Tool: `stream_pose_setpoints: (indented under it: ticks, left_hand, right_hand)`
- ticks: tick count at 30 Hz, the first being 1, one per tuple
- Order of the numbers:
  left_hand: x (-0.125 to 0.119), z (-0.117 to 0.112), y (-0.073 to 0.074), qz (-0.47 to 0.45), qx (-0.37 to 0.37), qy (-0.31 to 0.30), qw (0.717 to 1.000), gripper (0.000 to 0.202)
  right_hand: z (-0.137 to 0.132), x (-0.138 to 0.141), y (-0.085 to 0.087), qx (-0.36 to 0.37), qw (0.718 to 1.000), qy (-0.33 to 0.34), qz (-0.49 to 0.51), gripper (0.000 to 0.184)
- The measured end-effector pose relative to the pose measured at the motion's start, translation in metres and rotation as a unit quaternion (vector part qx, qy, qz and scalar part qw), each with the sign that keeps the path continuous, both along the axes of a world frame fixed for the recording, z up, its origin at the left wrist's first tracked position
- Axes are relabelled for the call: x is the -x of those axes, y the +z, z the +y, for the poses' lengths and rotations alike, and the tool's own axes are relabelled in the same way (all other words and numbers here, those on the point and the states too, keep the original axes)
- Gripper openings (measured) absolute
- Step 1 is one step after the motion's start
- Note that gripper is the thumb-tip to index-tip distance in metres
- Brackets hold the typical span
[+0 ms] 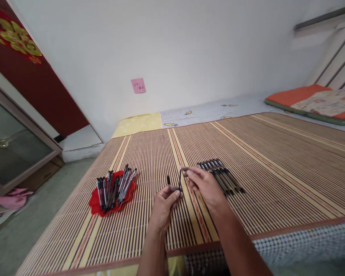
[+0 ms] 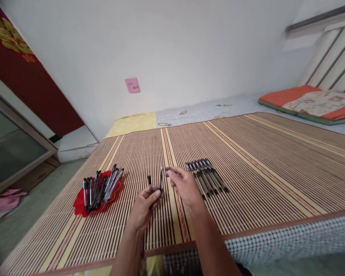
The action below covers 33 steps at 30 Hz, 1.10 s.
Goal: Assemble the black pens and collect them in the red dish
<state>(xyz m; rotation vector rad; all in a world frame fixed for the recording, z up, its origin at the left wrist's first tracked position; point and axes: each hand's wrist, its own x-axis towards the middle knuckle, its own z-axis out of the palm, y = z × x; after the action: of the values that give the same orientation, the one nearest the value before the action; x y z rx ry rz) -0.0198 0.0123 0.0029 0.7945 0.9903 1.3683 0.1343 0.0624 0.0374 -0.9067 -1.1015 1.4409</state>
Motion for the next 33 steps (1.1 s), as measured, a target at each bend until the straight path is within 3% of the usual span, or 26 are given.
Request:
stream_pose_setpoints:
  ticks: [6,16,22,27,33]
  left_hand:
    - [-0.005,-0.003,-0.001,0.013,0.005,-0.044,0.999,0.032]
    - [-0.009,-0.004,0.003,0.044,0.004,-0.055,0.997,0.037]
    - [-0.009,-0.006,0.009,0.114,-0.033,-0.076,0.990,0.048]
    - [-0.009,-0.007,0.016,0.148,-0.039,-0.080,0.985,0.048]
    - [-0.010,-0.006,0.017,0.194,-0.056,-0.098,0.975,0.044]
  right_hand:
    - [0.001,-0.012,0.005,-0.037,0.999,-0.005,-0.011,0.037]
    - [-0.002,-0.012,0.013,-0.046,0.998,0.036,-0.018,0.033]
    - [-0.001,-0.024,0.019,-0.051,0.996,-0.054,0.055,0.027]
    - [-0.003,-0.036,0.028,-0.063,0.976,-0.146,0.149,0.021]
    - [-0.002,-0.035,0.027,-0.096,0.966,-0.179,0.162,0.018]
